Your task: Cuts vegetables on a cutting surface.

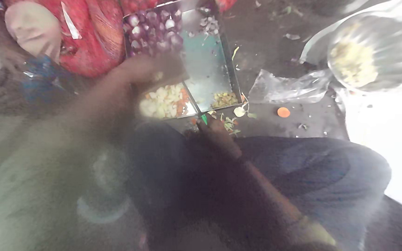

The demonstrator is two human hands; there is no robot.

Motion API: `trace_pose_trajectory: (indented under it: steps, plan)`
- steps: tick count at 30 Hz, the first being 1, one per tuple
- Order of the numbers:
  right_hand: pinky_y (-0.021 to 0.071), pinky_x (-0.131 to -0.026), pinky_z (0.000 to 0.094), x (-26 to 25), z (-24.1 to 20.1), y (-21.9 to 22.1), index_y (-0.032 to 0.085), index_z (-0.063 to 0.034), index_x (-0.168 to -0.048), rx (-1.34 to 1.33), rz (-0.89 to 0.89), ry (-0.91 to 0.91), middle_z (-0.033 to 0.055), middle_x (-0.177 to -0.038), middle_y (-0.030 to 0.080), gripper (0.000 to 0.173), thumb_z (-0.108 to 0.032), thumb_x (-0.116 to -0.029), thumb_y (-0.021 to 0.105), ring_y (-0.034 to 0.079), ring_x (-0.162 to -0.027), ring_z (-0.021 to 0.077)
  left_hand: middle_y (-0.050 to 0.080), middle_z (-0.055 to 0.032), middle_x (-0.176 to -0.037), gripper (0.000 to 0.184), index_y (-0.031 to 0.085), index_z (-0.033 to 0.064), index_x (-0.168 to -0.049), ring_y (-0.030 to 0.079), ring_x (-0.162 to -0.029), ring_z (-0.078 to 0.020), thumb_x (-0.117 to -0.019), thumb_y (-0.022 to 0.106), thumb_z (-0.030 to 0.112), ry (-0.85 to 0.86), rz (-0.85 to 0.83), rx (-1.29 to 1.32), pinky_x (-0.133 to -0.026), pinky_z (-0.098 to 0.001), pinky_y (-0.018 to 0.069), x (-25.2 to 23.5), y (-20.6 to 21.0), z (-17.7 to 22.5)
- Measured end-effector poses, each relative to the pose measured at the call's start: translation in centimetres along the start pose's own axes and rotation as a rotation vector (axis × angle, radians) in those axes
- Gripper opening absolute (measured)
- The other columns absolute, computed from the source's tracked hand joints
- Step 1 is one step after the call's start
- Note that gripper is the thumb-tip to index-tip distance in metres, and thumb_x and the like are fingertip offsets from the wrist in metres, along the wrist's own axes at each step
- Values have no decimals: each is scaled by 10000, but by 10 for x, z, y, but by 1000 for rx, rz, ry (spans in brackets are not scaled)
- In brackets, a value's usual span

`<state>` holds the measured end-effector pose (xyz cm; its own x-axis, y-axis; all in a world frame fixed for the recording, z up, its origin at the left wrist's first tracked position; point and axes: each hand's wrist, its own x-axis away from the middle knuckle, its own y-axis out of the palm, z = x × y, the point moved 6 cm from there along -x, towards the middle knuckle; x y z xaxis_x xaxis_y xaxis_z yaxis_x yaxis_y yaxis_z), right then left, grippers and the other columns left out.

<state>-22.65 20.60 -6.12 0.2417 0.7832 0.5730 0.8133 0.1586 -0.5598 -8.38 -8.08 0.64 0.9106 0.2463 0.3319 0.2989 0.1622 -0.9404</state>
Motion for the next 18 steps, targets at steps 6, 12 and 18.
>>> trace_pose_trajectory:
  steps: [6, 12, 18]
  plan:
    - [565, -833, 605, -3, 2, 5, 615, -106, -1326, 6, -11, 34, 190, -986, 721, 446, -456, -1074, 497, 714, -933, 370, 645, -201, -1365, 413, 666, 54, -1340, 609, -1275, -399, -972, 717, 234, -185, 264, 272, -1101, -607, 449, 23, 14, -17]
    - [566, -844, 582, 0, -3, 7, 612, -82, -1299, 32, -25, 3, 188, -973, 712, 467, -472, -1081, 477, 711, -930, 360, 628, -238, -1347, 523, 608, 67, -1406, 629, -1224, -425, -1005, 668, 398, -546, 326, 292, -1047, -615, 490, 32, 24, 5]
    - [563, -868, 575, 0, -5, 8, 601, -64, -1334, 5, -37, 1, 193, -1007, 715, 469, -442, -1076, 500, 709, -953, 354, 614, -255, -1369, 712, 479, 122, -1536, 629, -1216, -450, -939, 758, 392, -599, 339, 343, -1027, -640, 493, 38, 25, 13]
